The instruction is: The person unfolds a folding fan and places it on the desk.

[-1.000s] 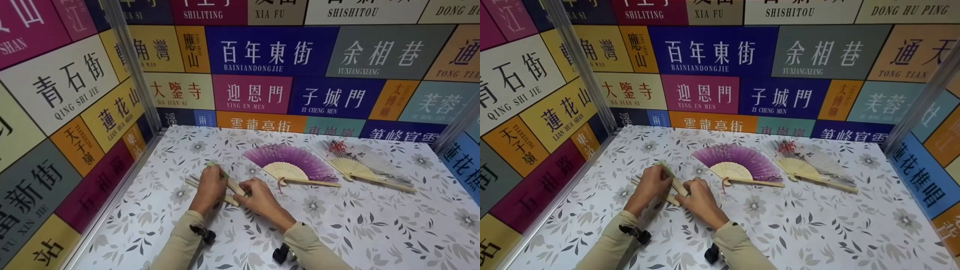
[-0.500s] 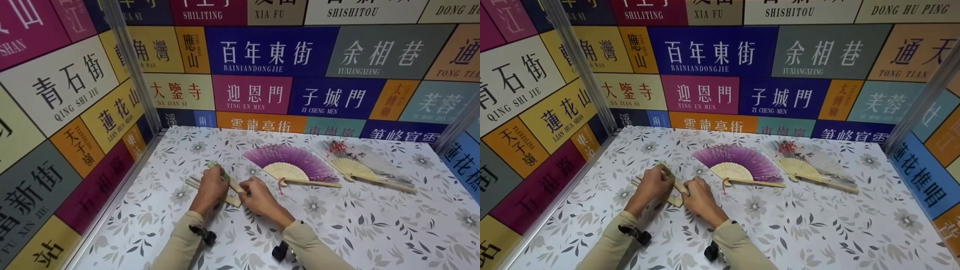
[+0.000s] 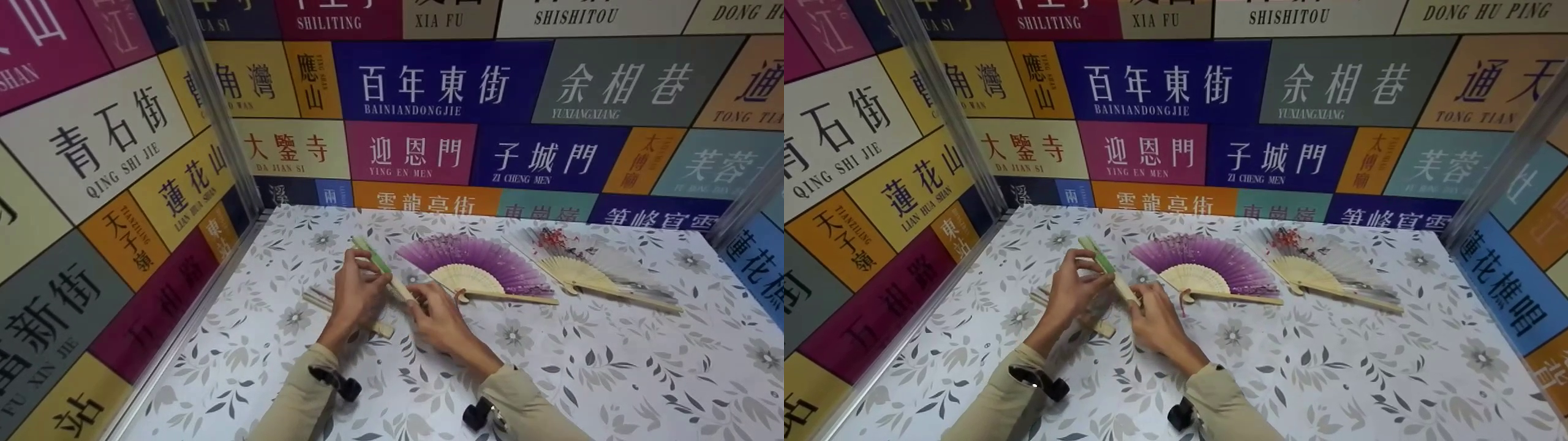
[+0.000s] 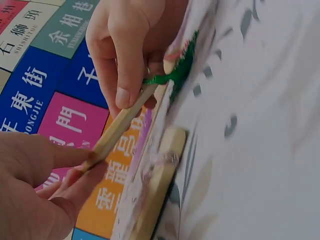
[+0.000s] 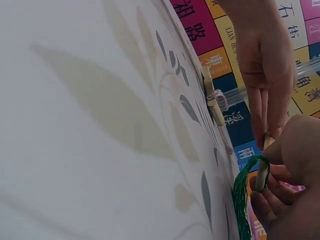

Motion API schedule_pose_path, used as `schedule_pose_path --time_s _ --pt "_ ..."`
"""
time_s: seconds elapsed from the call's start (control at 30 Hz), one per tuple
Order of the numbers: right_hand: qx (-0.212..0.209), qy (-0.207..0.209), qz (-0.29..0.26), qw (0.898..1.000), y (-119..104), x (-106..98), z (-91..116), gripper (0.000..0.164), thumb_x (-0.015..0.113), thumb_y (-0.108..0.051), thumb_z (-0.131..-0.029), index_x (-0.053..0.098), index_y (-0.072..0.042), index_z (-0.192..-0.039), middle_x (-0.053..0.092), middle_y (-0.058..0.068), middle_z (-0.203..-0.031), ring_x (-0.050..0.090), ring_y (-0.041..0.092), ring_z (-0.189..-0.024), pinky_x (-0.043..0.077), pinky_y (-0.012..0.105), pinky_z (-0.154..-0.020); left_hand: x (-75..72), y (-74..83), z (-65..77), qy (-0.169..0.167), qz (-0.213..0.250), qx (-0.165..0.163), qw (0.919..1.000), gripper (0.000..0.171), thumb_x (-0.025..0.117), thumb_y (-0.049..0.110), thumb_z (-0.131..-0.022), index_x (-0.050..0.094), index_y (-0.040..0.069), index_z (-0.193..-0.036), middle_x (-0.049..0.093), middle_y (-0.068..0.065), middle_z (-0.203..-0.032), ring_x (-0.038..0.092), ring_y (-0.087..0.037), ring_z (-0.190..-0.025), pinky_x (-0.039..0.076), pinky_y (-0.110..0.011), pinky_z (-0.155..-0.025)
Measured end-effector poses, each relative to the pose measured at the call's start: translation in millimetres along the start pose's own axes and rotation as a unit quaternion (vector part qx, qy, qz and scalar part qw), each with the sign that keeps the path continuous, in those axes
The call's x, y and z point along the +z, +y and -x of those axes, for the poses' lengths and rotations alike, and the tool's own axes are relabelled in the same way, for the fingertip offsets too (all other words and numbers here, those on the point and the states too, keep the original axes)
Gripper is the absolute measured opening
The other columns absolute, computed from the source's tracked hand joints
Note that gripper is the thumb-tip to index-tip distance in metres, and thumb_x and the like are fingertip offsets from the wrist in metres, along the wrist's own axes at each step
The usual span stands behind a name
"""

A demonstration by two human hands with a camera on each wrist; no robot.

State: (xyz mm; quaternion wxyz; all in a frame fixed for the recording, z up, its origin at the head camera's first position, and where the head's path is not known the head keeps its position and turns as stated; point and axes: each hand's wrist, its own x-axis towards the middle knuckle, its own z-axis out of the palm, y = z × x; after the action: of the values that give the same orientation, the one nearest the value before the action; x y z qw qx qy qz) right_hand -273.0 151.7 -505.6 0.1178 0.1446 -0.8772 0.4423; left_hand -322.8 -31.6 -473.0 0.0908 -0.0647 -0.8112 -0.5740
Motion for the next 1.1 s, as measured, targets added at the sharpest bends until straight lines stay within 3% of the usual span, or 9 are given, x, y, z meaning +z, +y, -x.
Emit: schedule_pose_path --time_s 0.13,0.27,0.4,0.47,0.6,0.7,0.83,0.97,1.1 --pt "-0.001 0.026 -0.047 0.999 -2.9 -11.8 1.7 0.028 0.063 -0.013 -0.100 0.066 -0.009 -0.127 0.062 0.003 -0.107 0.063 0.014 -0.092 0.059 0.026 -0.076 7.0 10.6 0.4 -0.005 0.103 0.004 0.9947 0.058 0.085 0.015 -0.082 0.049 0.010 -0.128 0.068 -0.011 -0.112 0.075 -0.024 -0.095 0.065 -0.032 -0.079" --pt "-0.023 0.057 -0.073 0.995 -5.0 -25.0 0.1 0.030 0.063 -0.013 -0.100 0.067 -0.011 -0.129 0.065 0.002 -0.112 0.066 0.015 -0.098 0.062 0.035 -0.081 15.9 20.3 2.1 -0.077 0.173 0.006 0.9819 0.051 0.081 0.014 -0.086 0.059 0.008 -0.131 0.070 -0.013 -0.118 0.073 -0.026 -0.103 0.064 -0.034 -0.085" --pt "-0.038 0.079 -0.109 0.990 -3.7 -36.5 -0.8 0.031 0.063 -0.013 -0.100 0.067 -0.013 -0.130 0.067 0.002 -0.115 0.067 0.016 -0.104 0.063 0.033 -0.084 28.4 27.1 7.0 -0.138 0.221 0.004 0.9655 0.050 0.076 0.012 -0.090 0.059 0.010 -0.137 0.070 -0.017 -0.122 0.072 -0.029 -0.107 0.064 -0.036 -0.089" --pt "-0.036 0.085 -0.130 0.987 -2.4 -41.7 -0.2 0.030 0.063 -0.015 -0.100 0.068 -0.014 -0.130 0.067 0.002 -0.116 0.068 0.017 -0.105 0.063 0.029 -0.082 35.7 30.1 8.1 -0.141 0.225 0.014 0.9639 0.051 0.075 0.014 -0.091 0.058 0.015 -0.139 0.071 -0.016 -0.121 0.072 -0.028 -0.106 0.064 -0.036 -0.088" --pt "-0.028 0.095 -0.149 0.984 -0.4 -51.8 1.8 0.026 0.063 -0.018 -0.100 0.070 -0.019 -0.126 0.069 0.000 -0.119 0.069 0.017 -0.105 0.063 0.024 -0.080 48.8 36.8 7.1 -0.112 0.186 0.047 0.9751 0.046 0.079 0.021 -0.089 0.064 0.017 -0.132 0.074 -0.010 -0.114 0.073 -0.021 -0.103 0.063 -0.032 -0.089" --pt "-0.012 0.114 -0.148 0.982 -0.5 -57.6 2.8 0.022 0.066 -0.019 -0.098 0.074 -0.020 -0.119 0.071 0.000 -0.118 0.070 0.017 -0.104 0.063 0.022 -0.079 56.2 41.1 6.2 -0.097 0.173 0.047 0.9791 0.041 0.082 0.025 -0.085 0.070 0.016 -0.124 0.076 -0.007 -0.109 0.074 -0.018 -0.099 0.063 -0.030 -0.087" --pt "0.024 0.149 -0.151 0.977 -0.1 -65.3 3.4 0.018 0.072 -0.017 -0.094 0.077 -0.013 -0.111 0.075 0.005 -0.110 0.072 0.022 -0.098 0.063 0.022 -0.076 65.3 44.9 6.1 -0.117 0.205 0.032 0.9713 0.037 0.083 0.026 -0.085 0.073 0.017 -0.119 0.077 -0.005 -0.107 0.075 -0.019 -0.097 0.065 -0.031 -0.083" --pt "0.051 0.159 -0.164 0.972 -0.3 -75.6 5.4 0.017 0.075 -0.017 -0.092 0.077 -0.007 -0.106 0.077 0.012 -0.102 0.074 0.026 -0.093 0.064 0.024 -0.072 72.6 46.0 5.8 -0.138 0.235 0.032 0.9616 0.034 0.080 0.024 -0.088 0.073 0.019 -0.121 0.077 -0.005 -0.109 0.074 -0.019 -0.100 0.064 -0.032 -0.086" --pt "0.061 0.156 -0.185 0.968 1.2 -85.3 7.9 0.020 0.076 -0.024 -0.092 0.077 -0.008 -0.103 0.077 0.013 -0.099 0.075 0.022 -0.088 0.065 0.029 -0.071 80.6 46.0 3.6 -0.156 0.285 0.023 0.9456 0.030 0.076 0.017 -0.090 0.074 0.016 -0.120 0.076 -0.008 -0.111 0.074 -0.022 -0.103 0.063 -0.034 -0.090"
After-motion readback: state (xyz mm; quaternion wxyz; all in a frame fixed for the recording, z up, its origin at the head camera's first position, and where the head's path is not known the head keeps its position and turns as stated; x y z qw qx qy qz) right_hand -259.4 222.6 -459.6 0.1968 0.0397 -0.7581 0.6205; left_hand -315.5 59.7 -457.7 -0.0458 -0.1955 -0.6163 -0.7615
